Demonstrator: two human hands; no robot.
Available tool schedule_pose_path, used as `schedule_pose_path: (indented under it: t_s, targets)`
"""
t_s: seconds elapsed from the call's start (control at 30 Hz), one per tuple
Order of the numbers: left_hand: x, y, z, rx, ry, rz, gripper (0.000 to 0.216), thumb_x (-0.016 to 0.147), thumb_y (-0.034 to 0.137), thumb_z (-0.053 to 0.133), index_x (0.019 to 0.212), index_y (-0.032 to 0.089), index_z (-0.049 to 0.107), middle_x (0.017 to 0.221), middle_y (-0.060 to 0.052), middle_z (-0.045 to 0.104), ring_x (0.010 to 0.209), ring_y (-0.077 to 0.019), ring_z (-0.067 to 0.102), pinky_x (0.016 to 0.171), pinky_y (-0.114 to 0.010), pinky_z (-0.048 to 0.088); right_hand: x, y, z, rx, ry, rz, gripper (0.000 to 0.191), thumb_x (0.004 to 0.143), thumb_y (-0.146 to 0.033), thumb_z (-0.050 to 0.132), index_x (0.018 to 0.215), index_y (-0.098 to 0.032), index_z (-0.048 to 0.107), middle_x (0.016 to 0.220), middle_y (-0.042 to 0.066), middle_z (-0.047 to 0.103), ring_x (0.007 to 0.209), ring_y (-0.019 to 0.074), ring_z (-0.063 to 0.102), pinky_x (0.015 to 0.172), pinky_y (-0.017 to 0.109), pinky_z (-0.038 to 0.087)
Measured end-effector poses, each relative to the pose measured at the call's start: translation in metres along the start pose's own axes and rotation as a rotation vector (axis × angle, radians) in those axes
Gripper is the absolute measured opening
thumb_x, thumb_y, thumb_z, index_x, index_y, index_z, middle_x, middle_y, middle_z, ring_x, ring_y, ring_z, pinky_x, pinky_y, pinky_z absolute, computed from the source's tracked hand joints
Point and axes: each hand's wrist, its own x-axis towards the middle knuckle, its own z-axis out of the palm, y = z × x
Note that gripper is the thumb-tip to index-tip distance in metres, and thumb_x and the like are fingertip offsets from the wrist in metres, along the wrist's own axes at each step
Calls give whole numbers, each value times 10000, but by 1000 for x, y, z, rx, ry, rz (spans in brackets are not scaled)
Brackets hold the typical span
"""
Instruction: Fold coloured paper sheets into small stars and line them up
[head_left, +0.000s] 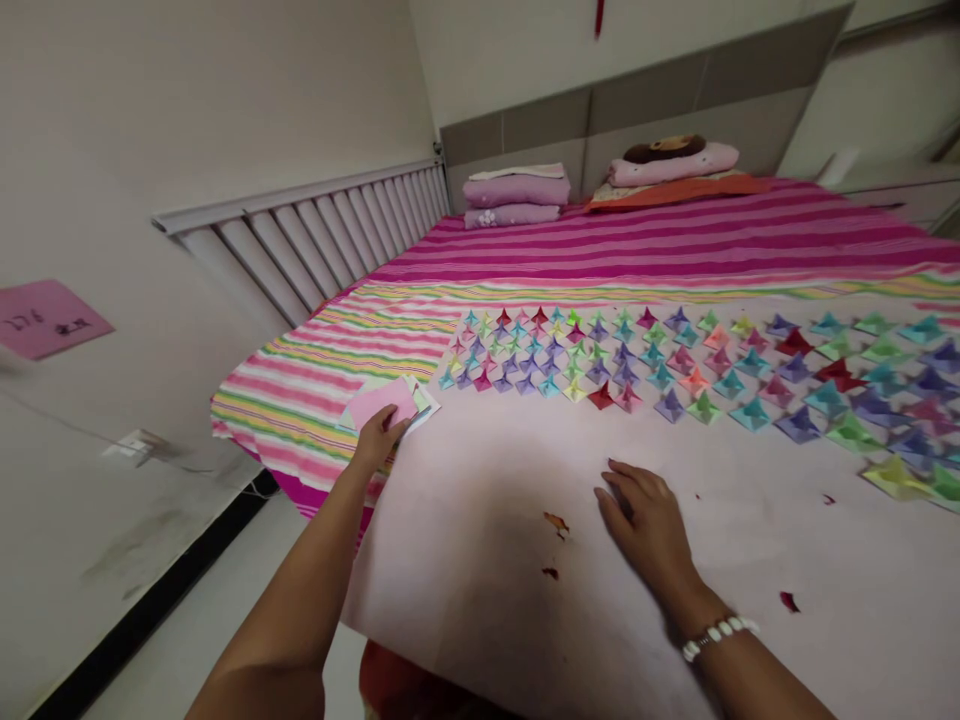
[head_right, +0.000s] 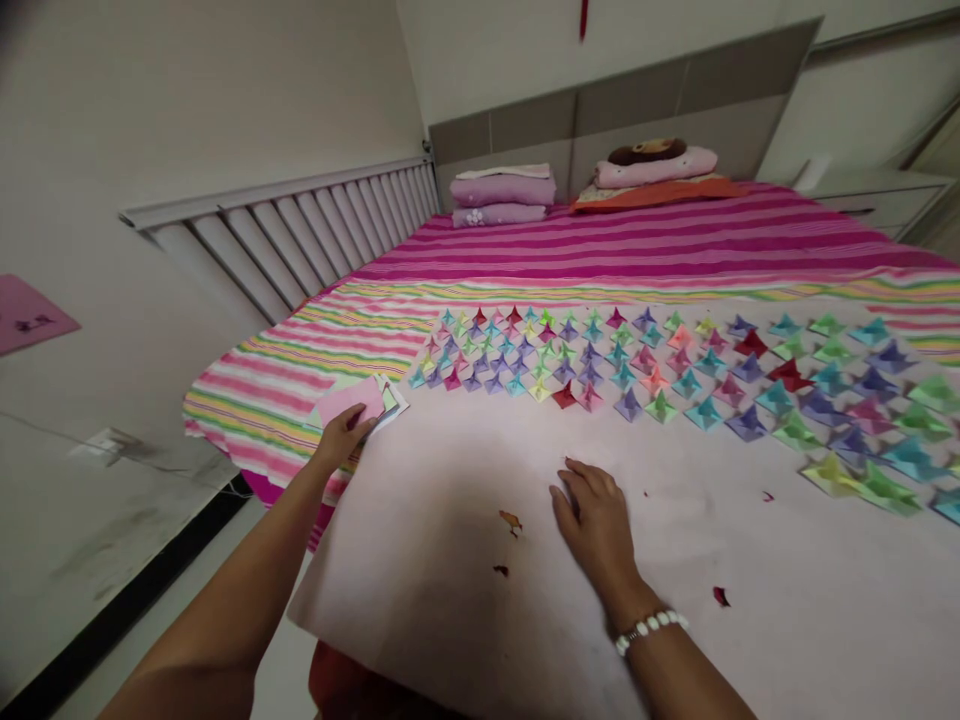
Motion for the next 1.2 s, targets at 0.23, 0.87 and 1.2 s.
schedule_pose_path:
  t_s: [0.23, 0.87, 1.2]
  targets:
    - [-3, 4, -2, -8, -15, -20, 538, 727, 352, 692, 1200, 115, 597, 1298, -130, 600, 1191, -286, 549, 1020, -374, 418, 0, -1, -1, -16, 1, -11, 223, 872, -354, 524, 927, -196, 673, 1040, 101, 693, 966, 274, 592, 818, 458, 483]
    - [2, -2, -7, -115, -41, -57, 581, 701, 456, 699, 1172, 121, 636, 1266, -145, 621, 1184, -300, 557, 1032, -388, 399, 0, -1, -1, -16, -6, -19, 224, 872, -342, 534, 930, -180, 677, 1039, 111, 693, 965, 280, 593, 815, 452, 478]
    - [5, -5, -8, -181, -51, -76, 569, 702, 492, 683, 1140, 132, 658, 1256, -143, 628, 1194, -286, 552, 1032, -380, 394, 0, 0, -1, -10, -3, -27, 216, 868, -334, 543, 937, -177, 675, 1037, 111, 691, 958, 277, 593, 819, 451, 479]
